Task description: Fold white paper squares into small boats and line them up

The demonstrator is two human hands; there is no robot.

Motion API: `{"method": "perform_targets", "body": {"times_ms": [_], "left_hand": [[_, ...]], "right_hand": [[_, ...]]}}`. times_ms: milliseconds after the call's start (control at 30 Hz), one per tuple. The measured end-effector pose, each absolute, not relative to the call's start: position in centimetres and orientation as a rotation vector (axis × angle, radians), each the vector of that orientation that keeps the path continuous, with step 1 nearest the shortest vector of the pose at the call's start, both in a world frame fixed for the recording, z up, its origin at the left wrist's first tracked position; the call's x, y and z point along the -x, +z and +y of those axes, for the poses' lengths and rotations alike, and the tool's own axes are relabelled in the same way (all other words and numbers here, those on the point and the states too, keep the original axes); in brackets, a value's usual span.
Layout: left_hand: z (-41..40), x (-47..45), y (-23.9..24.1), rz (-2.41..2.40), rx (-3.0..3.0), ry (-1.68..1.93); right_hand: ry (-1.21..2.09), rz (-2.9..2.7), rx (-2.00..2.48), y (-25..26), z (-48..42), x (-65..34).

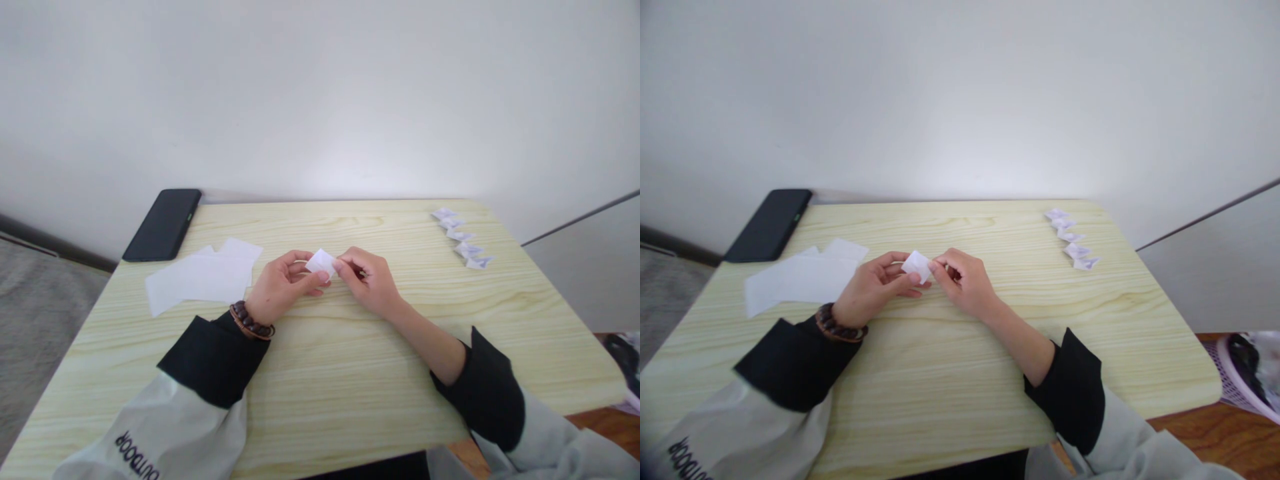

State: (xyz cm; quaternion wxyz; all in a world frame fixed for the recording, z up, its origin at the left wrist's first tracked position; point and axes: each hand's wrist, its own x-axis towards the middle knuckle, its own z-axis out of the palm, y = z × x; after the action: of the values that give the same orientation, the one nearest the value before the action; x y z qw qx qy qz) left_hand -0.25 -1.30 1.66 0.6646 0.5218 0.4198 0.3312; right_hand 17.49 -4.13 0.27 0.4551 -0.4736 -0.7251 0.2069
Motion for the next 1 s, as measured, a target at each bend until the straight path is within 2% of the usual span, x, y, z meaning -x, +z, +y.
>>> {"method": "perform_targets", "body": {"times_ms": [833,1000], "left_hand": [[-1.33,0.44,1.88,0.885,-1.385,0.566],[-1.39,0.33,1.56,0.945,-1.343,0.666]], "right_hand": [[0.643,-1.949,1.04,0.17,-4.13,-17.74],[0.615,-1.986,1.022,0.13,-4.04,-17.64]]}}
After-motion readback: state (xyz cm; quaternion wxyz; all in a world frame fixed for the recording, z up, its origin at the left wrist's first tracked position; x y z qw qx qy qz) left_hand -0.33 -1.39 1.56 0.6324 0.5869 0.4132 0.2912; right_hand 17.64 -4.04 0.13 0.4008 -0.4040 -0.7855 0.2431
